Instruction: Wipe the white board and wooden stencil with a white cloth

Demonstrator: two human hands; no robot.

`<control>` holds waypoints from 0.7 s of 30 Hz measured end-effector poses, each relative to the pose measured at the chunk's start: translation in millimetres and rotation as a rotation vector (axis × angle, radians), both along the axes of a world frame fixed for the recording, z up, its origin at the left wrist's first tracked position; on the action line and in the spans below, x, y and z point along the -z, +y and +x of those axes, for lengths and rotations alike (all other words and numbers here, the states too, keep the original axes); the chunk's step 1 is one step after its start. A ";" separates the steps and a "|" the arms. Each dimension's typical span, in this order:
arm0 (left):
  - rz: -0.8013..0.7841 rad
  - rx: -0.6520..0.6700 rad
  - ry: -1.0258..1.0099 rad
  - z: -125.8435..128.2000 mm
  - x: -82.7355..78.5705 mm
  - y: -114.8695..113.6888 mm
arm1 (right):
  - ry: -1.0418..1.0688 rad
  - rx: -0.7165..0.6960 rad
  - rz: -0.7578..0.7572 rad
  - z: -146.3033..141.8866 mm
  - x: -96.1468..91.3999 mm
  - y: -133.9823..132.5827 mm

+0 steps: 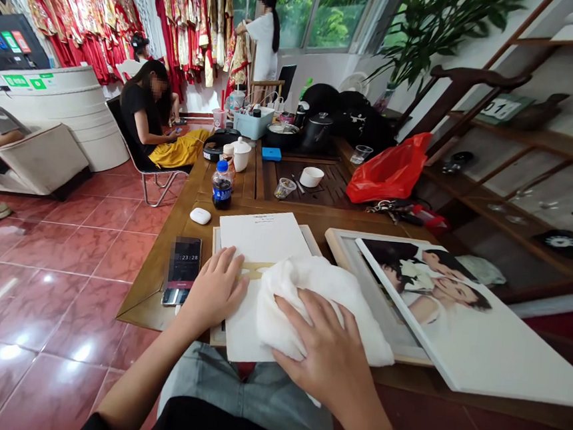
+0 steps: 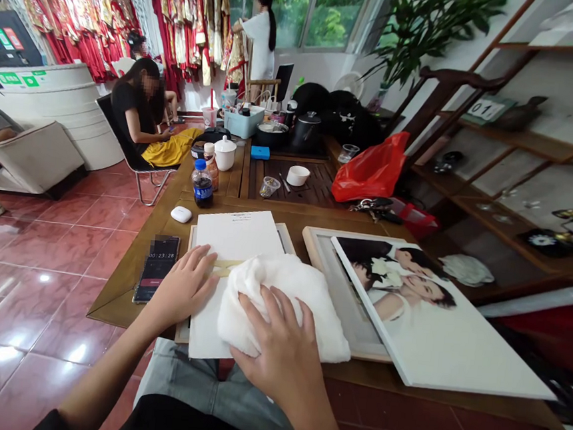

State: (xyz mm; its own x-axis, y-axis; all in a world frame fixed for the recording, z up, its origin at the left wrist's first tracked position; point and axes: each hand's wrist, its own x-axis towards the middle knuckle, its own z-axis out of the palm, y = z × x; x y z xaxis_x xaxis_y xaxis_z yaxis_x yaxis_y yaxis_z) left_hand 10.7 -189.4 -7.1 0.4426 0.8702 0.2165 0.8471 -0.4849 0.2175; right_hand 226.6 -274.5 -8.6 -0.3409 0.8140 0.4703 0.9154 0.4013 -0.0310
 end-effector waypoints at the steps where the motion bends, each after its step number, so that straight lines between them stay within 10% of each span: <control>1: 0.016 0.015 0.062 0.2 -6.1 3.2 | 0.003 0.003 0.006 -0.9 0.0 0.1; 8: 0.066 0.097 0.283 12.6 -31.1 55.9 | -0.030 -0.024 -0.005 6.7 10.0 0.9; 21: 0.093 0.074 0.203 15.7 -1.0 81.3 | -0.031 -0.117 -0.009 5.9 11.7 4.7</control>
State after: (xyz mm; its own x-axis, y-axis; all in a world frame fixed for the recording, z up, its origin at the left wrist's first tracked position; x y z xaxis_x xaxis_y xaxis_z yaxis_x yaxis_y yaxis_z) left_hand 26.4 -108.1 -6.1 0.5475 0.8139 0.1945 0.8300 -0.5577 -0.0025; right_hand 232.4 -269.8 -20.3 -0.4477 0.7722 0.4509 0.8631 0.5050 -0.0080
